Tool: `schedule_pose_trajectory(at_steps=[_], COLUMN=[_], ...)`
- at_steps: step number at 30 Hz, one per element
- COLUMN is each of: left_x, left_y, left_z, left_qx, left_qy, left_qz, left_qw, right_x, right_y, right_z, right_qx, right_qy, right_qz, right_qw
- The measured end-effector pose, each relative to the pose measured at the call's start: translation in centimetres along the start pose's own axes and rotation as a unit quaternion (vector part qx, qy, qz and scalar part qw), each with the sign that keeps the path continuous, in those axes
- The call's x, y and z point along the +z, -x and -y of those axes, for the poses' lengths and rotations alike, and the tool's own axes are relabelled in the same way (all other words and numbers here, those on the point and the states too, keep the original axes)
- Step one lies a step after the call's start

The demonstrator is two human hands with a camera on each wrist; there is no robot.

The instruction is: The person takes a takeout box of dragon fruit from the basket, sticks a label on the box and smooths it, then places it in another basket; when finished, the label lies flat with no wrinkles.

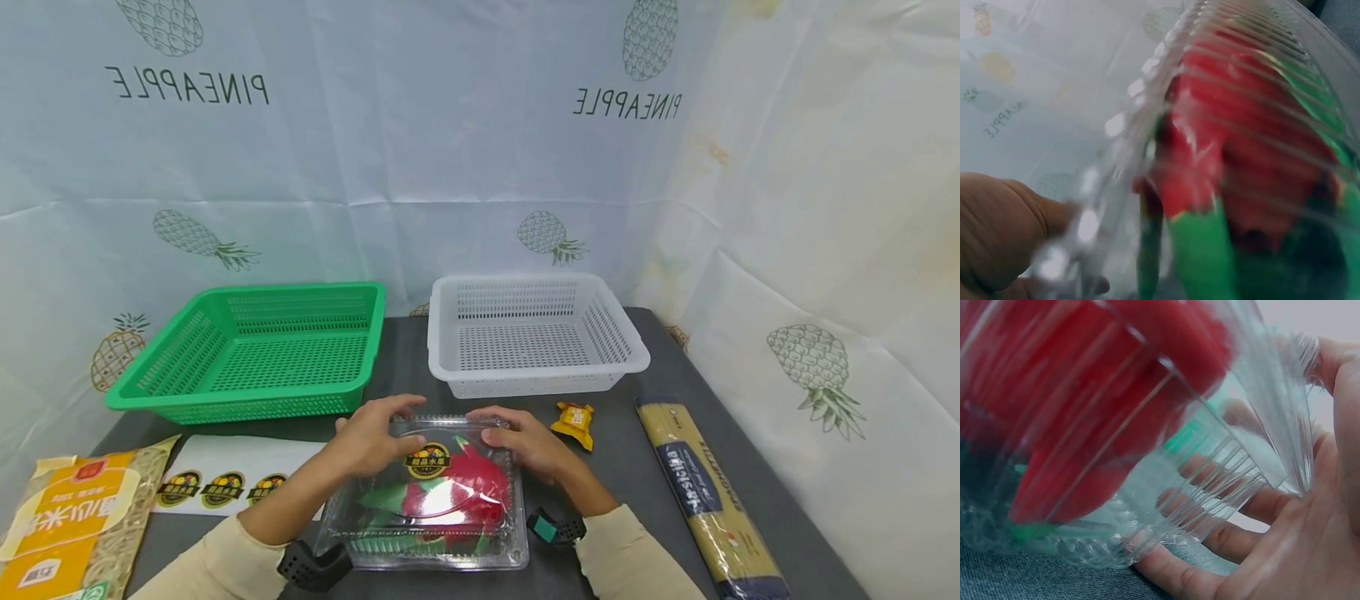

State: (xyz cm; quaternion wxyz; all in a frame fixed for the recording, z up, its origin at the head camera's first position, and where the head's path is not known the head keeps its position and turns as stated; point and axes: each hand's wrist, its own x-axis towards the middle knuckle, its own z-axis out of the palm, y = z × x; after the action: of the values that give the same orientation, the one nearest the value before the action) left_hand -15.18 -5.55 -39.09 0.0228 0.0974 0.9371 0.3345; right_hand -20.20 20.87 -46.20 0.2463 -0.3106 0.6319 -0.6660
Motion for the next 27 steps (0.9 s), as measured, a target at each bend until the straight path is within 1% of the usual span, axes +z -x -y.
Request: schedule_pose_trajectory(at_steps=[5, 9, 16, 20, 27], left_x=[-0.2, -0.4, -0.8, -1.1, -1.0], left_y=[0.2, 0.2, 0.3, 0.5, 0.6], left_z=[0.4, 0.9, 1.4, 1.5, 1.6], left_qx=[0.036, 0.059, 0.074, 0.084, 0.099], left_qy=[0.001, 0.008, 0.006, 0.015, 0.034], left_qz=[0.013, 0.031, 0.058, 0.070, 0.078], left_qw=[0.9993, 0.9977, 0.9955, 0.9939, 0.9915], right_x=[0.0, 0.1, 0.2, 0.3, 0.2], right_y=[0.0, 0.0, 0.0, 0.0, 0.0], right_z=[0.1, 0.1, 0.1, 0.0, -0.1], right_qx=[0.000, 0.002, 0.001, 0.002, -0.002], right_qy=[0.004, 0.005, 0.007, 0.004, -0.001], right_qz=[-0.002, -0.005, -0.006, -0.008, -0.004], right_qw=[1.0000, 1.0000, 1.0000, 1.0000, 1.0000])
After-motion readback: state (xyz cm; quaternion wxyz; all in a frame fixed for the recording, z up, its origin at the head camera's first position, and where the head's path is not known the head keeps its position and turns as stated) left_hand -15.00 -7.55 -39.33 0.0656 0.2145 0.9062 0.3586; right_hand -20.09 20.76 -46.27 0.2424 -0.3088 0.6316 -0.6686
